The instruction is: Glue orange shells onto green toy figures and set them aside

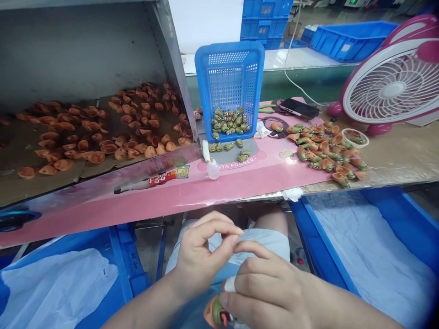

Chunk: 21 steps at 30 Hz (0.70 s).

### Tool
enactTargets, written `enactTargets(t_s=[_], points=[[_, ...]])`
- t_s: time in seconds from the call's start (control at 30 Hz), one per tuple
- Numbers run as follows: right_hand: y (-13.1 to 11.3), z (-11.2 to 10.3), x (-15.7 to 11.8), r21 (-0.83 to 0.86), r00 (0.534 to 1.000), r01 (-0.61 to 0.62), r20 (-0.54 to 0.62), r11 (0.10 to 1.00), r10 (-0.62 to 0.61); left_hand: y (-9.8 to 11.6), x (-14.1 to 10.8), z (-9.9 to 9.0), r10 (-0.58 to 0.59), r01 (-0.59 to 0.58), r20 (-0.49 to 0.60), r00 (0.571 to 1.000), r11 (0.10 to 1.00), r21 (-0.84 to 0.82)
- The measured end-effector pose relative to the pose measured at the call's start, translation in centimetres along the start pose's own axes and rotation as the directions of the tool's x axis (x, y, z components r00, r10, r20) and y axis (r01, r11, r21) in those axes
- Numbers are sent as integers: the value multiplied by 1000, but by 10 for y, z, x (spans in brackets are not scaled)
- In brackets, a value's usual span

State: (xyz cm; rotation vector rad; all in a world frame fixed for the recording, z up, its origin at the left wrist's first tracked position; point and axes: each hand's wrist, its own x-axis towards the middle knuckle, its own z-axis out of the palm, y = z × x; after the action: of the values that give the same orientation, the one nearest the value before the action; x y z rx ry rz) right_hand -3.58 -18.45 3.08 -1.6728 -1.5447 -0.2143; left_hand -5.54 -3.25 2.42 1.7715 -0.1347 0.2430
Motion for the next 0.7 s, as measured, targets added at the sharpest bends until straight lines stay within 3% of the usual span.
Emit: enactTargets(t_s=[0.27,0.4,0.53,0.6,0.7], points=[[-1,-4,-5,25,999,18,-37,1000,-18,-5,-1,-4,-71,68,-42,997,995,-68],[3,-4,-5,97,982,-120,-134,988,132,-12,-2,-4,-148,135,-60,987,975,-177],[15,1,-13,259,871,-344,-271,903,409,-19,-3,-5,-236,203,-85,968,937,-285],[20,4,-18,280,816,-410,-313,868,487,-21,-5,-6,-203,166,-87,975,934,-316],[22,6,-22,252,770,-470,-352,846,532,-22,-7,-7,-101,92,-18,995,962,-259]])
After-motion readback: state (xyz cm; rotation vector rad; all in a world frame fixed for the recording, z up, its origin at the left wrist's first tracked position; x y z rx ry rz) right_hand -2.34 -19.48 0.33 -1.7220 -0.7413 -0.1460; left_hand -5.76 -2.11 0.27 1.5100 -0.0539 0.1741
